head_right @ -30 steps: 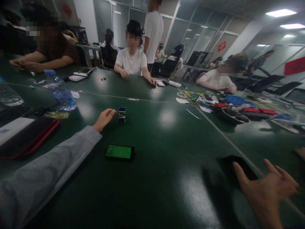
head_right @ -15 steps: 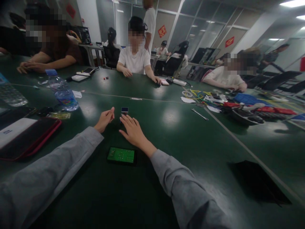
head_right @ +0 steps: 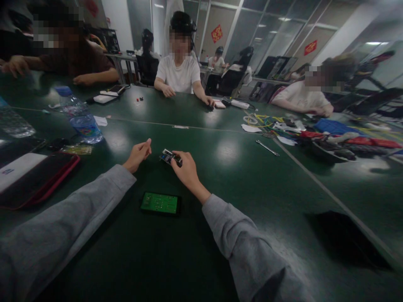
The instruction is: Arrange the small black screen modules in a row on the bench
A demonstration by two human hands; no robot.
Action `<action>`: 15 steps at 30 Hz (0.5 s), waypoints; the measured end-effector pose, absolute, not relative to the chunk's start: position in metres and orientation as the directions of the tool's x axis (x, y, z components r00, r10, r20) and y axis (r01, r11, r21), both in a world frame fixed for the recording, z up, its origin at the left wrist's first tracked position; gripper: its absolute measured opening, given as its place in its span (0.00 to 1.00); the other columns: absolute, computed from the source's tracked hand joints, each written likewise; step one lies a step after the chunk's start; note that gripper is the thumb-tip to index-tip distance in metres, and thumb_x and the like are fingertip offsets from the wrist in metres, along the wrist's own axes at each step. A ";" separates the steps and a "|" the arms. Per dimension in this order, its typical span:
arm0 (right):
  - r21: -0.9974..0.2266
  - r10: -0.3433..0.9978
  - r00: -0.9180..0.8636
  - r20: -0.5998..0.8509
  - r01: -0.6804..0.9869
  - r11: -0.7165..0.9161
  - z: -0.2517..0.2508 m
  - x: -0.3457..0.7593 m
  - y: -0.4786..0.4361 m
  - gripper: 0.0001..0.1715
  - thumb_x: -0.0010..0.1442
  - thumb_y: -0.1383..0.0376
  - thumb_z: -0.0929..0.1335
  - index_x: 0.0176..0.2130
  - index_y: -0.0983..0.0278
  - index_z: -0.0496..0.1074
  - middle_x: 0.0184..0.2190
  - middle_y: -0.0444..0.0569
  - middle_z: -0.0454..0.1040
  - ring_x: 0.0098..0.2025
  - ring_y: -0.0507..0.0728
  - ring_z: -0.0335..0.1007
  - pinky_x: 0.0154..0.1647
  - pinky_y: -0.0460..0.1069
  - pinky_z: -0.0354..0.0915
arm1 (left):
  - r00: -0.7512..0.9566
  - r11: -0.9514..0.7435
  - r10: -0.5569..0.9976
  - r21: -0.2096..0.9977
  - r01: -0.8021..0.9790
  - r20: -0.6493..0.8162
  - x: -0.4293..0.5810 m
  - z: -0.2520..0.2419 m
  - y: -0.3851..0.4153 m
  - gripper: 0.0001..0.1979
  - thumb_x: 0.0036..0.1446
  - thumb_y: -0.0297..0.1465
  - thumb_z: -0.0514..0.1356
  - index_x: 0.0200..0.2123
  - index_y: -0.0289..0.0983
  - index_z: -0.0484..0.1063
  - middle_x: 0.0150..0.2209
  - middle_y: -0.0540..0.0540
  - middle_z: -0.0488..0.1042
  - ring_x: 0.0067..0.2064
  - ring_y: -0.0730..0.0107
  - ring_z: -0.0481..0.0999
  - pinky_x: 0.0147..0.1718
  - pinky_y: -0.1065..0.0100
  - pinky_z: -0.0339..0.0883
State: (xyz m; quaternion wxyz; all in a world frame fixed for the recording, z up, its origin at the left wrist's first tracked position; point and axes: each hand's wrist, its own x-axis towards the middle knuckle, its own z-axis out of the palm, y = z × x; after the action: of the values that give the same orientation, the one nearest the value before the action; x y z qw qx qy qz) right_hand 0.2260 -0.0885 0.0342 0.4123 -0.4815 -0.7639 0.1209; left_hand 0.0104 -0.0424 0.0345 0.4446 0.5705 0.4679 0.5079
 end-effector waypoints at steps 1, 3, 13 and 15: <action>-0.607 0.849 -0.177 0.498 0.628 0.487 0.033 0.227 -0.087 0.16 0.62 0.63 0.65 0.49 0.62 0.72 0.42 0.51 0.73 0.44 0.60 0.68 0.48 0.56 0.66 | 0.045 -0.168 0.985 0.982 0.083 0.165 0.010 0.034 -0.042 0.27 0.58 0.53 0.53 0.20 0.37 0.64 0.15 0.55 0.54 0.18 0.77 0.53 0.20 0.70 0.46; -0.647 0.874 -0.142 0.464 0.620 0.444 0.031 0.229 -0.083 0.14 0.63 0.62 0.65 0.46 0.63 0.74 0.39 0.51 0.74 0.42 0.60 0.68 0.46 0.56 0.66 | 0.043 -0.173 0.984 0.982 0.080 0.170 0.010 0.033 -0.042 0.27 0.59 0.53 0.53 0.20 0.37 0.64 0.15 0.55 0.54 0.18 0.78 0.52 0.20 0.71 0.46; -0.564 0.812 -0.249 0.528 0.612 0.554 0.038 0.225 -0.092 0.21 0.62 0.59 0.68 0.54 0.61 0.70 0.48 0.52 0.73 0.49 0.62 0.67 0.51 0.58 0.64 | 0.065 -0.176 0.983 0.982 0.065 0.172 0.010 0.034 -0.042 0.27 0.58 0.53 0.54 0.20 0.36 0.64 0.15 0.56 0.53 0.18 0.78 0.52 0.19 0.71 0.45; -0.630 0.845 -0.184 0.502 0.592 0.503 0.036 0.227 -0.089 0.19 0.63 0.58 0.66 0.52 0.61 0.72 0.45 0.51 0.75 0.47 0.61 0.69 0.49 0.57 0.65 | 0.063 -0.170 0.984 0.984 0.057 0.167 0.009 0.033 -0.042 0.27 0.58 0.53 0.54 0.21 0.37 0.64 0.15 0.56 0.53 0.18 0.78 0.52 0.19 0.71 0.46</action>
State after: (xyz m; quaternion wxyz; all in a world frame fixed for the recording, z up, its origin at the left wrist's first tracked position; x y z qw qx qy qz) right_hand 0.2274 -0.0891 0.0360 0.4262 -0.4757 -0.7550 0.1485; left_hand 0.0092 -0.0418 0.0333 0.4544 0.5701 0.4565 0.5099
